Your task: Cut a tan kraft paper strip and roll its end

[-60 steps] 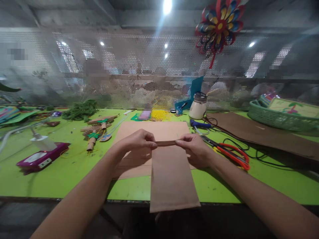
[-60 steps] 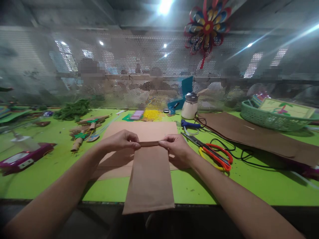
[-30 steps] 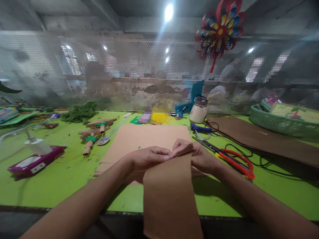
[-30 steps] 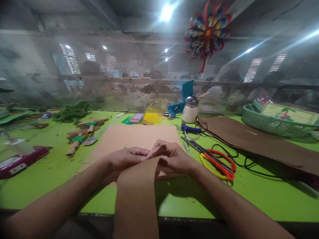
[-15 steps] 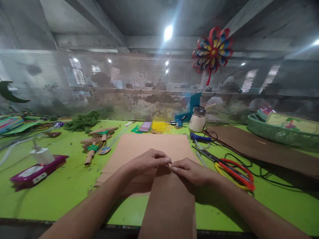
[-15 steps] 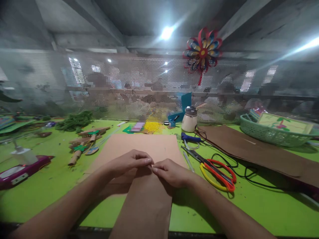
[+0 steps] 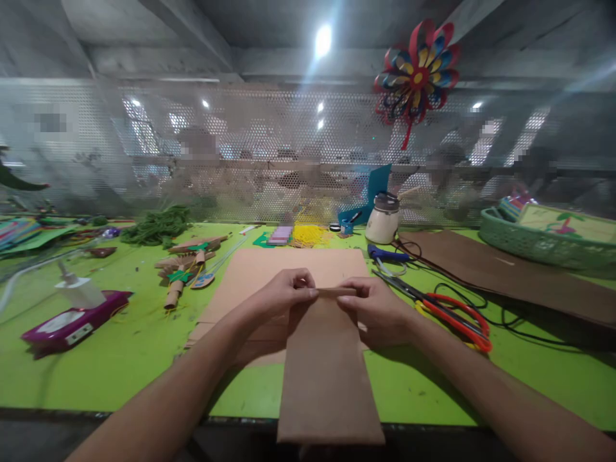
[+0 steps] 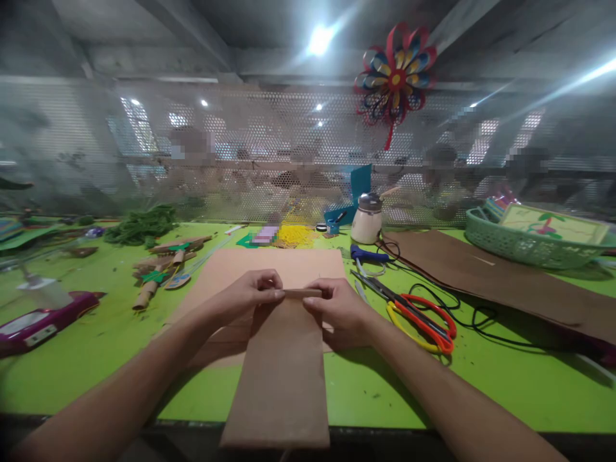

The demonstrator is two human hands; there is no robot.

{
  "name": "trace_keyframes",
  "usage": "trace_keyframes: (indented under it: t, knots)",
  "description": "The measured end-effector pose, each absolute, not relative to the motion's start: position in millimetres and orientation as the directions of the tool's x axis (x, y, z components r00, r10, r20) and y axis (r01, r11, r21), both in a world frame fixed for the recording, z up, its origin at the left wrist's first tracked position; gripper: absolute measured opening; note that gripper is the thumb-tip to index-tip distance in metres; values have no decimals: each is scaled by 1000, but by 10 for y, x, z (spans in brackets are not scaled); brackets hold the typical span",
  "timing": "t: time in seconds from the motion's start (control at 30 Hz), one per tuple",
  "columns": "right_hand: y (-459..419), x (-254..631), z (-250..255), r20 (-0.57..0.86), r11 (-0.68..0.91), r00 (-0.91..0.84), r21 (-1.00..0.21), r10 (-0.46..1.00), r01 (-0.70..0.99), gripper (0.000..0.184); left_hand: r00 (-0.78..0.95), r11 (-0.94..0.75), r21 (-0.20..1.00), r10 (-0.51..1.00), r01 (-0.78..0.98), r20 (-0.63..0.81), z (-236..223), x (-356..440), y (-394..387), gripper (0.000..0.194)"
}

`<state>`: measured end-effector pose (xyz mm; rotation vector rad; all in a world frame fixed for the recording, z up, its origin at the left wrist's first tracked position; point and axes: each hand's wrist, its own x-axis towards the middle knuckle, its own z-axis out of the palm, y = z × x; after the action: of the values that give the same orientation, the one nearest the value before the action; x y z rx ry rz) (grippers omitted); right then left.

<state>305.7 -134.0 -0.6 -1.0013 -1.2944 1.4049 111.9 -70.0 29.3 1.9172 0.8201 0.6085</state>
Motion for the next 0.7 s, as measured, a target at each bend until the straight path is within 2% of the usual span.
trace_keyframes:
  t: [0.2,0.37,0.47,0.6,0.7]
  knots:
    - [-1326,3057,15,-6,-44,-198,-981,980,-191,21,682,-391,864,727,317,78,252,1101,-651,24]
    - [-1325,3111,-14,-65,-135,-258,-955,964,-264,21,764,-611,686,633,394,124,244,1069,-631,22]
    - [-1324,3145,-36,-45,-125,-275,-951,960,-282,22,782,-667,622,608,410,136,253,1057,-630,23]
    - [-1319,3158,-45,-15,-88,-268,-961,963,-263,26,784,-676,611,604,412,140,268,1059,-632,23]
    - [-1302,3160,-42,23,-37,-247,-971,969,-235,23,785,-621,689,608,374,121,272,1066,-644,21]
